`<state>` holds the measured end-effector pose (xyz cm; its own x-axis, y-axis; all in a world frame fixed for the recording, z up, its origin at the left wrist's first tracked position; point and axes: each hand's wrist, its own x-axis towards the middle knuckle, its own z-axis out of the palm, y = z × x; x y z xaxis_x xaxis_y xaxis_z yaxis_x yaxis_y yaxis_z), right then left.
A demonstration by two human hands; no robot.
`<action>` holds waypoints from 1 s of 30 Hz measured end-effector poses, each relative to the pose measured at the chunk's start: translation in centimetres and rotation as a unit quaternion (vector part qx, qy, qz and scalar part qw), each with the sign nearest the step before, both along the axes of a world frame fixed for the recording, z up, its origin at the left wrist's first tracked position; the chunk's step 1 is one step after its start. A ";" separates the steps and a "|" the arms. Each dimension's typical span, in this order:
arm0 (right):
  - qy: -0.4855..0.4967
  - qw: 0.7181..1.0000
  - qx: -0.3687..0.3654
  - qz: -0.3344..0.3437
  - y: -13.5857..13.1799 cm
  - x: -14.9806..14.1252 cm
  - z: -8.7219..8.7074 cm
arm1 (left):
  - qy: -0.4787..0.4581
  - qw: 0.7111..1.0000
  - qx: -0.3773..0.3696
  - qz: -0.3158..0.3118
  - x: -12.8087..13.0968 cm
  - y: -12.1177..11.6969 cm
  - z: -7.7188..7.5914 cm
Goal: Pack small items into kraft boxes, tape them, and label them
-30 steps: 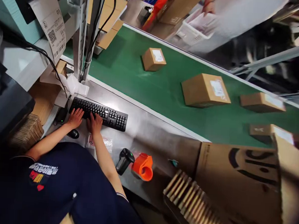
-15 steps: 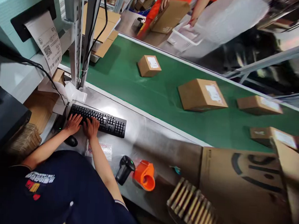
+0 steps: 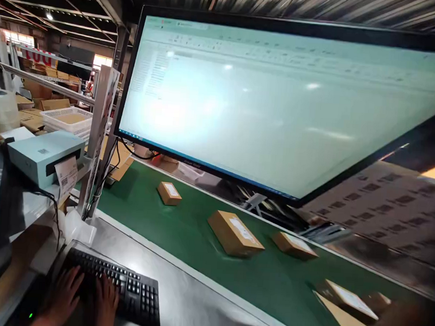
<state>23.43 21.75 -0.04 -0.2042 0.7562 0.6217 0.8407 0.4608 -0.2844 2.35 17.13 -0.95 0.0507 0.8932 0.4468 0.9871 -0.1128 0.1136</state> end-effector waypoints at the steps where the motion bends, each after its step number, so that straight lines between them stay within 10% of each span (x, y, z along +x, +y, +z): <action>1: 0.008 1.000 0.008 0.004 -0.7 -0.1 -0.7 | -0.002 1.000 -0.013 0.002 0.1 -0.3 -0.5; 5: 0.003 1.000 -0.001 0.015 -2.3 -0.4 -4.8 | -0.014 0.995 -0.099 0.013 0.5 -0.4 -1.0; 8: -0.014 0.999 -0.029 -0.003 -1.6 -0.5 -5.5 | -0.025 0.983 -0.181 0.011 0.5 -0.2 2.0; 15: -0.027 0.959 -0.269 -0.082 -2.3 0.9 8.8 | -0.046 0.961 -0.271 -0.020 -1.2 -1.9 16.2; 30: 0.009 0.955 -0.288 -0.070 0.3 1.7 9.9 | -0.062 0.952 -0.296 0.047 -5.4 -6.8 17.2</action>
